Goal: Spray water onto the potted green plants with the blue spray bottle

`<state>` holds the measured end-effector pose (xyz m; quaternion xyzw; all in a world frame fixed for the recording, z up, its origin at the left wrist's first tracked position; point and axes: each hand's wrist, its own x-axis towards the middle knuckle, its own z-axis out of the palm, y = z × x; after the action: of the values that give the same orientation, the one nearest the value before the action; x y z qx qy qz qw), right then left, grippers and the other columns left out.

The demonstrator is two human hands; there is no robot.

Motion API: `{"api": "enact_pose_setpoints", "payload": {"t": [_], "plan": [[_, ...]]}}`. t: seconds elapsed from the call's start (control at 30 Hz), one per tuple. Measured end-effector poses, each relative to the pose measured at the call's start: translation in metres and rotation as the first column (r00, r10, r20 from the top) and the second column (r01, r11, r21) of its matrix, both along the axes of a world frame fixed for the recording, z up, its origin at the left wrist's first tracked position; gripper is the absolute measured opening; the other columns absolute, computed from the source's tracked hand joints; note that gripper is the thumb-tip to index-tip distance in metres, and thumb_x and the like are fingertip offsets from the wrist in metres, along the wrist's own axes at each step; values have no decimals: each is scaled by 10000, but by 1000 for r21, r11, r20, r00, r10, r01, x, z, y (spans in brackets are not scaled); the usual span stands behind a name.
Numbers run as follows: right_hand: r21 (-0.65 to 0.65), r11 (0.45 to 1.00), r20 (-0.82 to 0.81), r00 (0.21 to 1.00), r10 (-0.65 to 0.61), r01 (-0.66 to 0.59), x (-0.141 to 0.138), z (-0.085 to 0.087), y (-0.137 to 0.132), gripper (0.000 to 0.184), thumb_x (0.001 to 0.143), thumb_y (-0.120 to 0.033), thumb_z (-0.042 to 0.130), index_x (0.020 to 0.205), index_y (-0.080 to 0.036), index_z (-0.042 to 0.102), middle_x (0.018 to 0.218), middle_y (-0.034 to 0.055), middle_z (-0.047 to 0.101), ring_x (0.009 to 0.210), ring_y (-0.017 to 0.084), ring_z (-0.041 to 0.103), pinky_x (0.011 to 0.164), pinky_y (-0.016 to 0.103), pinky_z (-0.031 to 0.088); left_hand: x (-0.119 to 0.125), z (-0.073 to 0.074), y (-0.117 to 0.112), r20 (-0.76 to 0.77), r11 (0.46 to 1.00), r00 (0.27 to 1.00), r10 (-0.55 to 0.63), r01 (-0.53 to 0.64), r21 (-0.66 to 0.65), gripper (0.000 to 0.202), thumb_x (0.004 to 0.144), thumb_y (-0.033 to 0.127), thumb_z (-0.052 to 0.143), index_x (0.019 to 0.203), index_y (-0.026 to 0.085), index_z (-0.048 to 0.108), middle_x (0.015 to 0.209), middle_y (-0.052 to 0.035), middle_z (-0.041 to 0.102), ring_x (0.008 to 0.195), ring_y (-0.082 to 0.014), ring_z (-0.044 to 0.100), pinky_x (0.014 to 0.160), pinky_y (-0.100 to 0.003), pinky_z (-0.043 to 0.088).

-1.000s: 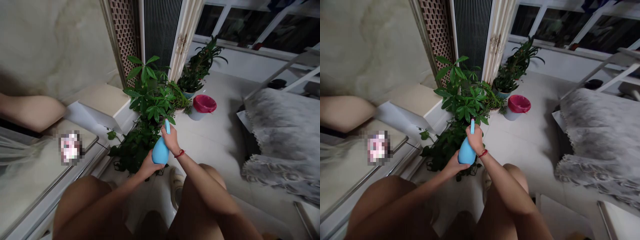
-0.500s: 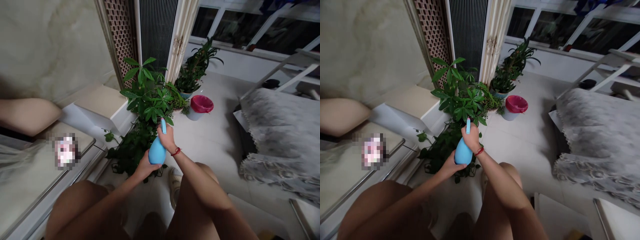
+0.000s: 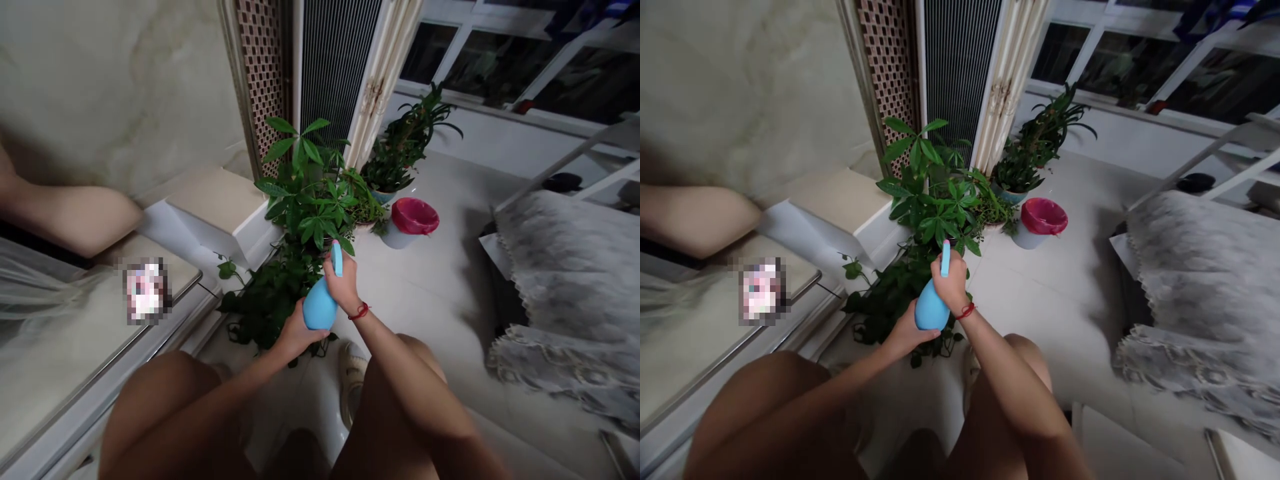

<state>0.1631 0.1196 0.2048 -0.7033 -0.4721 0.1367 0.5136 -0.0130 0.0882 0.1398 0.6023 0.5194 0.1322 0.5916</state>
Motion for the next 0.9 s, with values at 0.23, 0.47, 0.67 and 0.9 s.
{"api": "enact_pose_setpoints", "payload": {"t": [0.23,0.47,0.67,0.9], "plan": [[110,994,-72,997,-20,27,8,0,-5,223,903,-476,594,822,-269,599,735,22,640,781,249,627,802,404,530,1,20,5,-37,996,999,-30,33,77,1147,692,240,1051,1713,149,535,1445,-193,814,1386,-432,762,1152,-481,613],[134,989,-140,989,-40,59,18,2,-3,251,901,-487,589,834,-254,654,816,49,716,780,251,647,846,442,565,3,24,11,26,989,999,-47,43,140,1127,691,243,1030,1708,140,557,1544,-216,767,1402,-423,753,1161,-487,600],[141,990,-127,992,-13,31,19,0,-3,247,919,-489,589,849,-259,648,797,44,686,822,261,655,858,433,564,6,23,13,28,992,999,-30,27,126,1118,696,253,1034,1708,174,566,1501,-197,792,1377,-436,756,1134,-489,597],[122,992,-89,996,-27,37,16,-1,-3,241,934,-491,594,863,-265,635,794,34,670,820,260,647,873,438,562,5,7,11,62,990,998,-32,24,139,1144,666,286,1051,1693,145,568,1494,-211,791,1373,-435,762,1141,-504,610]]}}
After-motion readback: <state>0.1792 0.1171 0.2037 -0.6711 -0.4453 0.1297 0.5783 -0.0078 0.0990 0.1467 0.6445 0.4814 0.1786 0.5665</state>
